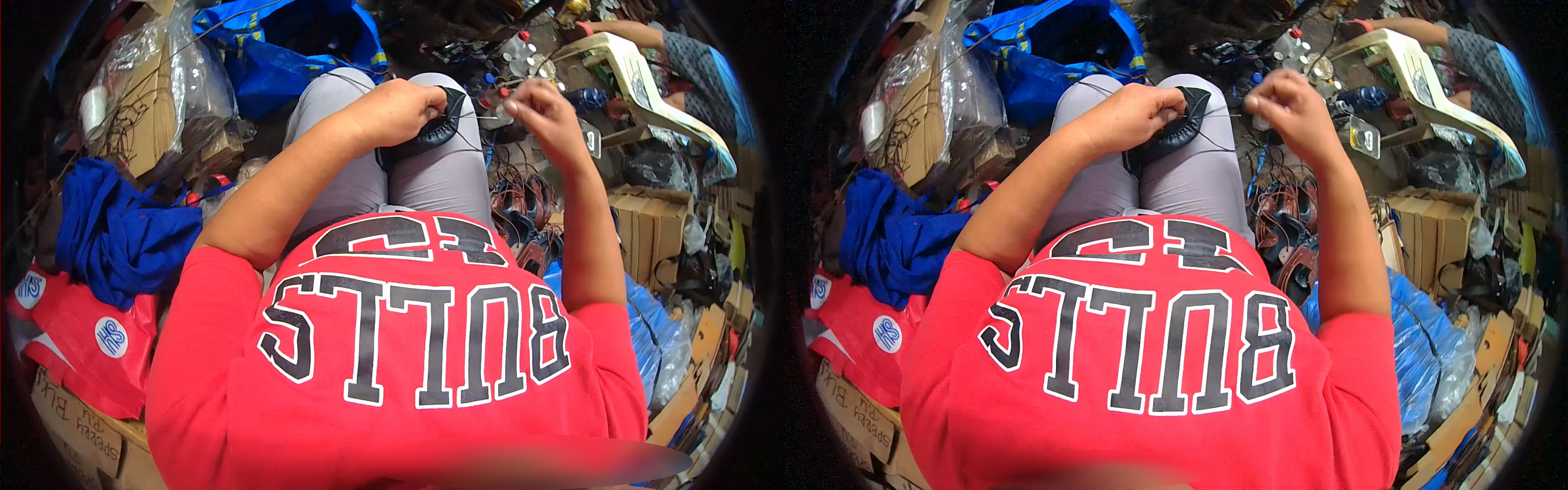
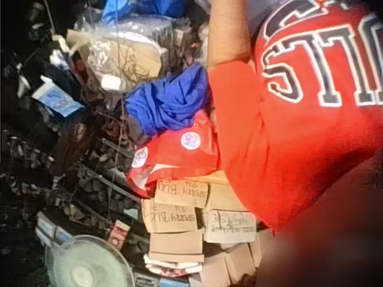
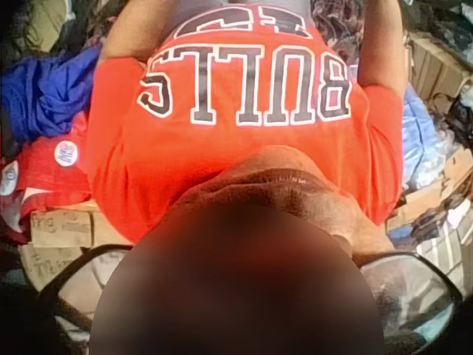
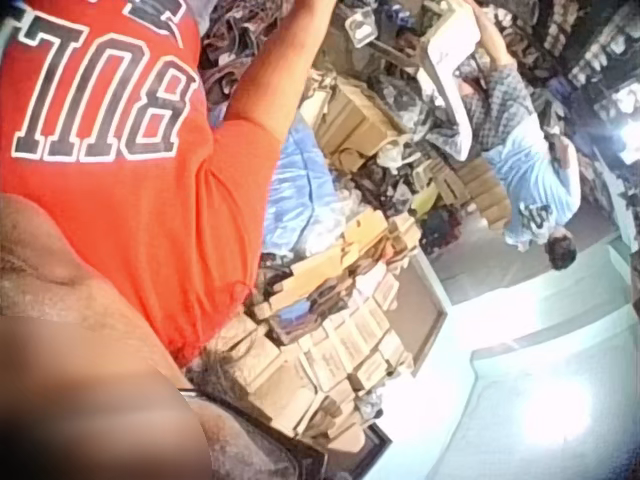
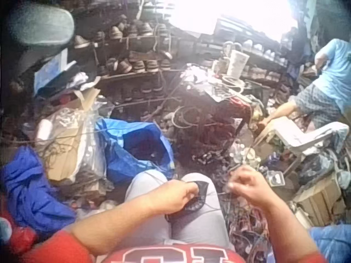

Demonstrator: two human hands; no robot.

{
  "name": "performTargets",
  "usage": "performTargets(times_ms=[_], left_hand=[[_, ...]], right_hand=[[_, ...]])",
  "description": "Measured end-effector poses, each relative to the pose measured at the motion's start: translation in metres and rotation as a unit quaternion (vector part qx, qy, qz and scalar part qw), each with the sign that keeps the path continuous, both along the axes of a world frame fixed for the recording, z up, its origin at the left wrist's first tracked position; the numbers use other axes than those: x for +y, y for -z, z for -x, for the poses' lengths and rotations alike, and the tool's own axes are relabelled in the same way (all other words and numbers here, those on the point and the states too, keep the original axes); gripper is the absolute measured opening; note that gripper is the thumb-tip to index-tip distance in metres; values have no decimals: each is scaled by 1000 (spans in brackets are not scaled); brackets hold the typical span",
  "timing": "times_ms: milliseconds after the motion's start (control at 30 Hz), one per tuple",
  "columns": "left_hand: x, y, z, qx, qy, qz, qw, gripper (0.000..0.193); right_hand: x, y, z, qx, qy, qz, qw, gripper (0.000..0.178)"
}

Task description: Stitching the edges of a leather shoe upper by hand.

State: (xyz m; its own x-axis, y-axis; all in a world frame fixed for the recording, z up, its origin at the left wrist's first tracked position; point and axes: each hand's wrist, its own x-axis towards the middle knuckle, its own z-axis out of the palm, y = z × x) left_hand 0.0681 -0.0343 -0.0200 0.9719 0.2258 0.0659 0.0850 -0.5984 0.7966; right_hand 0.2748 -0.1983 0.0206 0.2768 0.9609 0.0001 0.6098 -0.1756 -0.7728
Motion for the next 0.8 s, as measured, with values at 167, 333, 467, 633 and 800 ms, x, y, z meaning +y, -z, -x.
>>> performTargets(times_ms=[167, 333, 467, 633, 800], left_hand=[[4, 0, 1, -1, 29, -66, 997, 11], [8, 0, 5, 19, 12, -35, 999, 9], [11, 1, 13, -30, 28, -63, 997, 9], [18, 12, 29, -56, 37, -123, 990, 10], [47, 6, 85, -34, -60, -246, 967, 8]], right_hand=[[33, 5, -5, -242, 54, -8, 969, 15], [29, -22, 34, -354, -159, 62, 919, 12], [44, -19, 58, -416, -228, 92, 875, 6], [38, 1, 41, -372, -245, 67, 893, 5], [-1, 5, 1, -404, -129, 141, 894, 10]])
